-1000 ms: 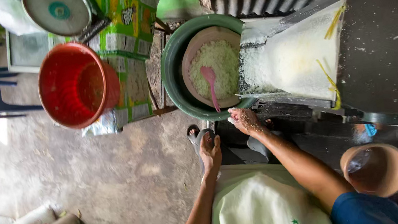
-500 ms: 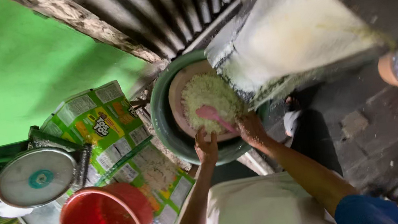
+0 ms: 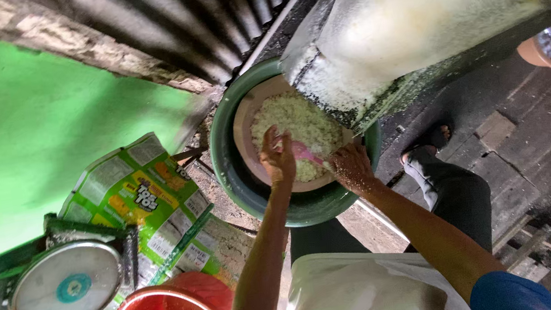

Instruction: The person grates halved coconuts one at a time against a manual rotary grater machine, holding the machine steady with one hand, and collects the grated coconut in a basin. They then transfer the grated coconut with a pink scoop into a red colander, spoon it into a plastic bag, and place the filled bag on a weighing scale.

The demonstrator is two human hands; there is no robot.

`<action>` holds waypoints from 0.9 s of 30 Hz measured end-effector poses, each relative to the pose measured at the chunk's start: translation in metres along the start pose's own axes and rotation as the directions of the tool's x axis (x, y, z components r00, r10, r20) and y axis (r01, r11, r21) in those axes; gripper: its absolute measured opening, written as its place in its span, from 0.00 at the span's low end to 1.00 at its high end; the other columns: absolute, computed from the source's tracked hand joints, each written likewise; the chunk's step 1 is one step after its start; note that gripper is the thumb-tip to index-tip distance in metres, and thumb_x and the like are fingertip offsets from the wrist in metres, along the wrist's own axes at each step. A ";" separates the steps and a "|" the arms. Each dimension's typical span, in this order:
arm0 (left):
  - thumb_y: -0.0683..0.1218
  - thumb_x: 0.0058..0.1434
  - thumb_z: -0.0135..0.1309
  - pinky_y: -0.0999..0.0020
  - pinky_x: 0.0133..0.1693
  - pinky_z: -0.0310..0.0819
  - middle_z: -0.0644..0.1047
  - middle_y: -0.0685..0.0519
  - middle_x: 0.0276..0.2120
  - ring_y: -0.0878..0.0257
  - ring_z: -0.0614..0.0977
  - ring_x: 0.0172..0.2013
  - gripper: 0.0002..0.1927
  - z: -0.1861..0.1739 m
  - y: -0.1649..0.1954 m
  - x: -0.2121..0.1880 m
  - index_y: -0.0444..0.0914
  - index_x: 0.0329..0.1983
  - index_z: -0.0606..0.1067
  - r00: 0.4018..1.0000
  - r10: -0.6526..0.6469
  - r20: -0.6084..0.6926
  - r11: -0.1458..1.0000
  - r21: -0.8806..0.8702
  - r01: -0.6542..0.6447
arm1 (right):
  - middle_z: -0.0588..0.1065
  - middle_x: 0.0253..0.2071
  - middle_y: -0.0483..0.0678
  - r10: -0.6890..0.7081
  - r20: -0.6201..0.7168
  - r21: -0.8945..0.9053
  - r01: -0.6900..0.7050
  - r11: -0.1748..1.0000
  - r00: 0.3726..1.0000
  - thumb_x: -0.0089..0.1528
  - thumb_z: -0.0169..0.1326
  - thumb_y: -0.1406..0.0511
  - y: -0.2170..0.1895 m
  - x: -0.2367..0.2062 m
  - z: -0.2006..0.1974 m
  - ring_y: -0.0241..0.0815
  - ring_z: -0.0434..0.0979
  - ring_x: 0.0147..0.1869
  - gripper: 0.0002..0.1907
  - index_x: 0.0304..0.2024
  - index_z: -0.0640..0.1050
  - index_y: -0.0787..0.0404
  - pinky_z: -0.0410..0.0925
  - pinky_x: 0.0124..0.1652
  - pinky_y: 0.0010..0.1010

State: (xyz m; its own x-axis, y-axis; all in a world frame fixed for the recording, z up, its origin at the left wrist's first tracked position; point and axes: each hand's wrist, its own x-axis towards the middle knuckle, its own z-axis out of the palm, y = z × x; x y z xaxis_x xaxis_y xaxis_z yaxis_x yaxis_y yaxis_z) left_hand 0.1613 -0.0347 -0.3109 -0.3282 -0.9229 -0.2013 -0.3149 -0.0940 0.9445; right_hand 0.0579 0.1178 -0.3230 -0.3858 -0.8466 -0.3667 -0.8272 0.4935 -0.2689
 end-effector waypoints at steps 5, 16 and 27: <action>0.49 0.63 0.59 0.60 0.44 0.80 0.81 0.44 0.50 0.57 0.83 0.47 0.23 0.024 0.004 0.003 0.36 0.60 0.74 0.994 -0.098 0.047 0.995 -0.007 0.099 | 0.77 0.45 0.54 -0.065 -0.052 0.103 0.070 0.992 0.997 0.60 0.50 0.62 -0.011 0.000 0.001 0.56 0.74 0.55 0.25 0.61 0.74 0.49 0.64 0.57 0.52; 0.59 0.61 0.59 0.62 0.33 0.82 0.77 0.39 0.58 0.58 0.84 0.30 0.40 0.158 0.059 0.008 0.32 0.69 0.64 0.722 -0.452 0.524 0.805 -0.108 0.583 | 0.77 0.55 0.55 0.059 0.015 0.526 -0.058 0.849 0.998 0.68 0.48 0.62 0.034 -0.065 -0.001 0.56 0.79 0.51 0.23 0.67 0.70 0.50 0.72 0.49 0.47; 0.50 0.57 0.65 0.65 0.28 0.81 0.80 0.43 0.47 0.60 0.82 0.28 0.35 0.180 0.042 0.009 0.32 0.64 0.68 0.735 -0.473 0.485 0.705 -0.291 0.646 | 0.77 0.47 0.53 0.213 0.080 0.602 -0.218 0.769 0.974 0.69 0.50 0.62 0.120 -0.191 -0.030 0.46 0.78 0.46 0.18 0.62 0.74 0.53 0.71 0.43 0.38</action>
State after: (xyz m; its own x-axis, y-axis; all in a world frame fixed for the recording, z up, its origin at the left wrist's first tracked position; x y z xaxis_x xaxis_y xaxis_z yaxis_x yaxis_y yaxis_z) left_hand -0.0148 0.0206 -0.3194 -0.5248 -0.4529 -0.7208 -0.1746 -0.7715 0.6118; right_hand 0.0196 0.3325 -0.2582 -0.5189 -0.7033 -0.4858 -0.3060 0.6835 -0.6627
